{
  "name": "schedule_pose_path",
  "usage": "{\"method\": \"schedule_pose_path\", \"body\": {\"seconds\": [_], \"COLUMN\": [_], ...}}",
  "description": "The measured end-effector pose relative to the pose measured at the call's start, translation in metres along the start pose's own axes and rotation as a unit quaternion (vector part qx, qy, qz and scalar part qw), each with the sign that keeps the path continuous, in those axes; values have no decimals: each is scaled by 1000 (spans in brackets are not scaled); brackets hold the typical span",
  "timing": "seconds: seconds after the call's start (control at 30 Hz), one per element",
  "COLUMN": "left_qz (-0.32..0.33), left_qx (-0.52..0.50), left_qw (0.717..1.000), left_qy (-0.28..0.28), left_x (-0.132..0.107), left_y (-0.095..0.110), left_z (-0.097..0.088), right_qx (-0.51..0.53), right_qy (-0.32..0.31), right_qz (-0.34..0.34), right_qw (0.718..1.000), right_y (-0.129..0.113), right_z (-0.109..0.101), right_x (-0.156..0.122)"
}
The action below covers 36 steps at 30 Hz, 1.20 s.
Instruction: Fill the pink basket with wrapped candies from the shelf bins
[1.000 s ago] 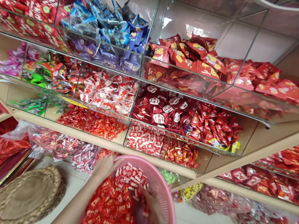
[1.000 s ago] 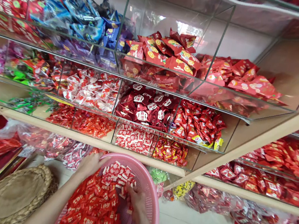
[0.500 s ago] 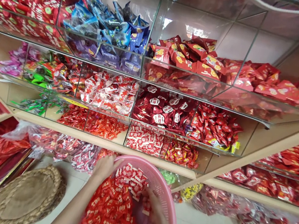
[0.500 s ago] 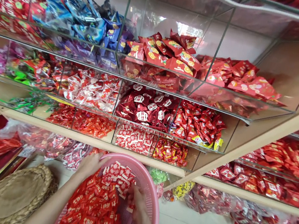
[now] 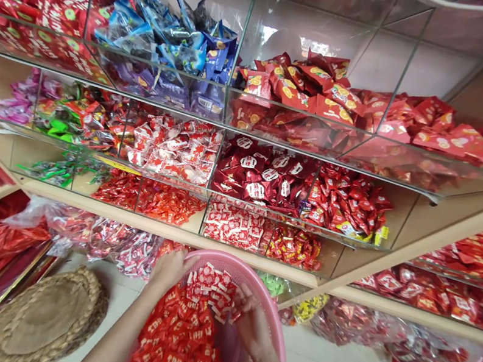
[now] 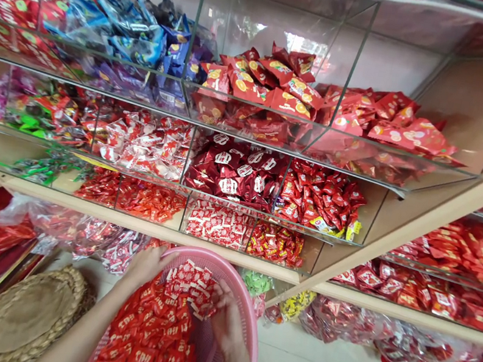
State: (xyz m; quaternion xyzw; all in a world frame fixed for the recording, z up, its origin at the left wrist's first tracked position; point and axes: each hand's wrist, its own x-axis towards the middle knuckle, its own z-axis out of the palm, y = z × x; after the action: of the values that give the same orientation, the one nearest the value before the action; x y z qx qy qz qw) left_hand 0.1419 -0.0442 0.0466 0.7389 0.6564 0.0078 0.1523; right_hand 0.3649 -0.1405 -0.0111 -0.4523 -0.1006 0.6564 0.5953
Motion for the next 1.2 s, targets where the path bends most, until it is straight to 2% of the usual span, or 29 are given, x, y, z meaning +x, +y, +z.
{"method": "schedule_pose_path", "body": {"seconds": [0.1,0.27,0.43,0.6,0.67,0.73,0.8,0.9,1.07,1.2], "left_qz": [2,0,-2,-3,-1,-2,-5,-4,-3,-1], "left_qx": [2,5,11,12,14,15,15,16,13,18], "left_qw": [1000,1000,1000,1000,1000,1000,1000,1000,1000,1000], "left_qy": [1,-2,2,4,7,6,5,7,6,13], "left_x": [0,0,1,1,1,2,2,2,1,1], "left_y": [0,0,0,-1,-1,-1,-1,-1,-1,-2], "left_z": [0,0,1,2,3,3,3,3,3,4], "right_qx": [64,87,62,30,3,-75,-193,-363,-558,-614], "right_qy": [16,13,-25,8,19,32,52,95,90,87], "right_qz": [22,24,42,41,-4,-99,-189,-239,-236,-208], "right_qw": [998,996,997,999,1000,992,961,896,791,756], "right_y": [2,6,7,5,3,0,-3,-4,5,11], "right_z": [-1,-3,-3,3,7,9,10,6,-6,-13], "right_x": [2,6,6,1,-2,-4,-5,-6,-5,-2]}}
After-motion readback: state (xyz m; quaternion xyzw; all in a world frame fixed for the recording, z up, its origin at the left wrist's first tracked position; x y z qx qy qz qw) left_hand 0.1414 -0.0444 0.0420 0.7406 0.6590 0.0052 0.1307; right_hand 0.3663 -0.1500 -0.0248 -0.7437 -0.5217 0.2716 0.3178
